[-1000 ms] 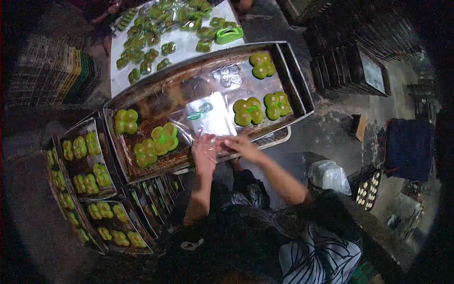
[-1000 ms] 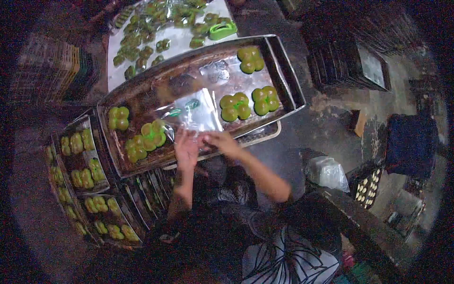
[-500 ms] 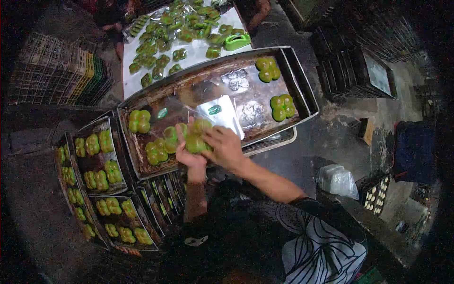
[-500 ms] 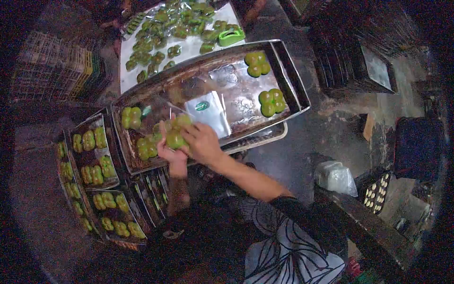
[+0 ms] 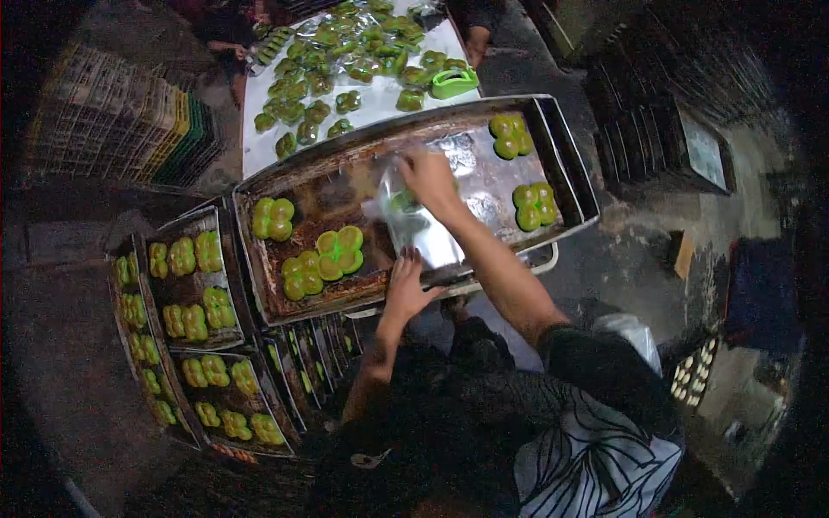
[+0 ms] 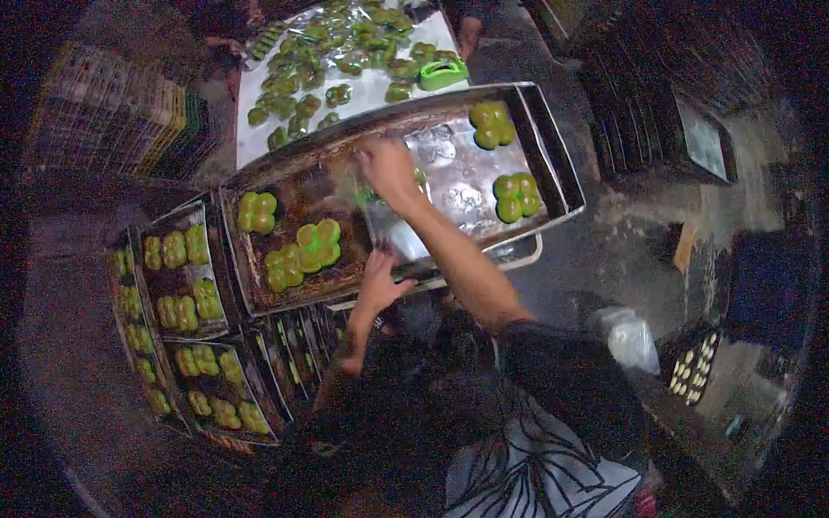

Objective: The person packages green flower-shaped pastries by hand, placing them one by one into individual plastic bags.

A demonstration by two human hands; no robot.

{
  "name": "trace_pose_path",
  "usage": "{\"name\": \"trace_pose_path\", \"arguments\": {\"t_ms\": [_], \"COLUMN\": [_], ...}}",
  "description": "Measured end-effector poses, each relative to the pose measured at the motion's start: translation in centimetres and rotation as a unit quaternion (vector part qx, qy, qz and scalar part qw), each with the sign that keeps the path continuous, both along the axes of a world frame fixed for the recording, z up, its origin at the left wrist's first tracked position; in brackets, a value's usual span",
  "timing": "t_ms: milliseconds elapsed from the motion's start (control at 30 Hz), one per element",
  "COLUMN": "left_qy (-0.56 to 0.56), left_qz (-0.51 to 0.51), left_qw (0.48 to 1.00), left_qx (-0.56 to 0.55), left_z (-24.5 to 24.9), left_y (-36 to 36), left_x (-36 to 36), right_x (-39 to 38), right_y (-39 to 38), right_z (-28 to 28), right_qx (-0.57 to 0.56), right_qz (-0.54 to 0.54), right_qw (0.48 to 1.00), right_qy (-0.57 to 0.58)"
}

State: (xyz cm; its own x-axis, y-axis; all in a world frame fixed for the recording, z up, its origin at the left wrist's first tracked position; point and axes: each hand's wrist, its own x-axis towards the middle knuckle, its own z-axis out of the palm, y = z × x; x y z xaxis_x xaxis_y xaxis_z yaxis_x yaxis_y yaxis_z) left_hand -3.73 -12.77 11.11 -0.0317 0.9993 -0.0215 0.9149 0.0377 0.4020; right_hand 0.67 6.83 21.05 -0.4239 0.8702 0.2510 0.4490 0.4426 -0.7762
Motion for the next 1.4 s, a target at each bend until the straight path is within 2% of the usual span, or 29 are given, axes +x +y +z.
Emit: {"name": "trace_pose_path", "arguments": {"t_ms": [67, 133, 167, 200, 233, 267, 333, 400, 467, 533, 600, 633, 667, 700, 733, 767, 800, 833, 867, 900, 933, 1000, 1100, 1133, 1200, 1267, 1333, 1367, 1400], "left_qy": [0.031, 0.032, 0.027, 0.029, -0.135, -0.295, -0.309, -0.367, -0.372, -0.367, -0.381, -0.615, -0.778, -0.878, -0.885, -0.860, -0.831, -0.818, -0.799, -0.820, -0.825, -0.829, -0.802, -0.806, -0.821, -0.829, -0.890, -0.867, -0.717], "left_qz": [-0.122, -0.100, -0.062, -0.070, 0.037, 0.141, 0.158, 0.091, 0.121, 0.089, 0.070, 0.232, 0.367, 0.308, 0.285, 0.307, 0.328, 0.366, 0.401, 0.405, 0.368, 0.388, 0.391, 0.335, 0.267, 0.233, 0.157, 0.197, 0.412], "left_qw": [0.980, 0.979, 0.975, 0.974, 0.975, 0.937, 0.915, 0.923, 0.920, 0.918, 0.921, 0.748, 0.493, 0.365, 0.364, 0.406, 0.449, 0.439, 0.431, 0.376, 0.388, 0.328, 0.315, 0.370, 0.415, 0.434, 0.344, 0.396, 0.522], "left_qx": [-0.155, -0.177, -0.210, -0.214, -0.171, -0.121, -0.208, -0.077, 0.024, 0.120, 0.041, 0.087, 0.129, -0.017, -0.062, -0.033, -0.005, 0.062, 0.124, 0.148, 0.182, 0.234, 0.324, 0.319, 0.287, 0.265, 0.253, 0.231, 0.208], "left_z": [-2.2, -0.3, 0.9, 2.0, 2.9, 4.5, 6.2, 6.3, 6.8, 7.3, 6.7, 5.5, 4.2, 3.1, 2.3, 0.8, -0.5, 0.1, 1.2, 2.2, 1.7, 3.1, 4.3, 4.5, 6.2, 8.4, 10.7, 9.7, 8.5], "left_y": [-0.5, -0.2, -1.0, -1.8, -2.2, -1.8, -1.8, -0.8, 0.1, 0.6, 0.8, 1.8, 2.8, 2.8, 3.4, 3.7, 3.9, 4.4, 4.7, 4.5, 3.9, 3.4, 3.6, 3.8, 4.4, 3.9, 3.6, 2.8, 2.4], "left_x": [-0.6, -1.9, -2.5, -3.2, -3.7, -3.7, -2.7, -0.4, 1.9, 4.1, 5.7, 6.8, 7.4, 5.4, 4.1, 4.0, 3.6, 3.0, 2.4, 1.4, 0.4, -1.2, -2.8, -2.2, 0.5, 1.3, 1.6, 2.1, 3.6], "right_x": [-4.7, -2.2, 0.5, 3.5, 5.1, 7.6, 8.6, 8.8, 9.6, 11.2, 9.7, 9.4, 9.3, 9.5, 9.9, 10.8, 13.7, 15.9, 17.3, 19.2, 21.6, 19.3, 13.4, 11.0, 8.0, 7.9, 7.2, 6.9, 6.7], "right_y": [3.7, -0.9, -4.5, -7.7, -13.2, -15.6, -18.5, -16.7, -15.0, -11.4, -9.0, -9.3, -9.9, -11.2, -12.7, -12.7, -10.0, -6.1, -3.6, -2.1, 0.7, 1.2, -4.8, -8.4, -10.8, -11.8, -12.3, -12.6, -12.8], "right_z": [-4.1, -3.1, -2.0, -2.3, -9.4, -6.8, -8.6, -7.5, -4.7, -7.1, -3.8, -3.2, -2.8, -4.8, -6.8, -6.0, -10.2, -11.1, -11.9, -14.5, -16.4, -13.8, -5.4, -3.6, 2.3, 3.0, 3.4, 3.2, 2.7], "right_qx": [0.172, 0.185, -0.148, -0.302, -0.190, -0.346, -0.220, -0.135, -0.449, -0.688, -0.481, -0.539, -0.583, -0.648, -0.711, -0.675, -0.536, -0.396, -0.215, 0.010, -0.156, -0.164, -0.193, 0.059, 0.145, 0.093, 0.044, 0.041, 0.036], "right_qz": [-0.047, 0.018, 0.178, 0.283, 0.247, 0.300, 0.083, 0.020, 0.033, 0.046, -0.057, -0.036, -0.016, -0.004, 0.009, -0.032, 0.053, 0.055, -0.171, -0.271, -0.195, -0.217, -0.020, 0.005, 0.086, 0.100, 0.118, 0.097, 0.079], "right_qw": [0.971, 0.982, 0.960, 0.909, 0.945, 0.888, 0.971, 0.988, 0.891, 0.596, 0.766, 0.661, 0.538, 0.505, 0.466, 0.581, 0.833, 0.903, 0.910, 0.834, 0.867, 0.842, 0.980, 0.994, 0.982, 0.988, 0.991, 0.994, 0.996], "right_qy": [0.160, -0.014, -0.155, -0.048, -0.103, -0.045, -0.043, -0.070, 0.065, 0.411, 0.422, 0.521, 0.608, 0.570, 0.526, 0.454, 0.127, -0.158, -0.312, -0.480, -0.432, -0.466, 0.030, -0.093, -0.084, -0.067, -0.037, -0.019, -0.003]}}
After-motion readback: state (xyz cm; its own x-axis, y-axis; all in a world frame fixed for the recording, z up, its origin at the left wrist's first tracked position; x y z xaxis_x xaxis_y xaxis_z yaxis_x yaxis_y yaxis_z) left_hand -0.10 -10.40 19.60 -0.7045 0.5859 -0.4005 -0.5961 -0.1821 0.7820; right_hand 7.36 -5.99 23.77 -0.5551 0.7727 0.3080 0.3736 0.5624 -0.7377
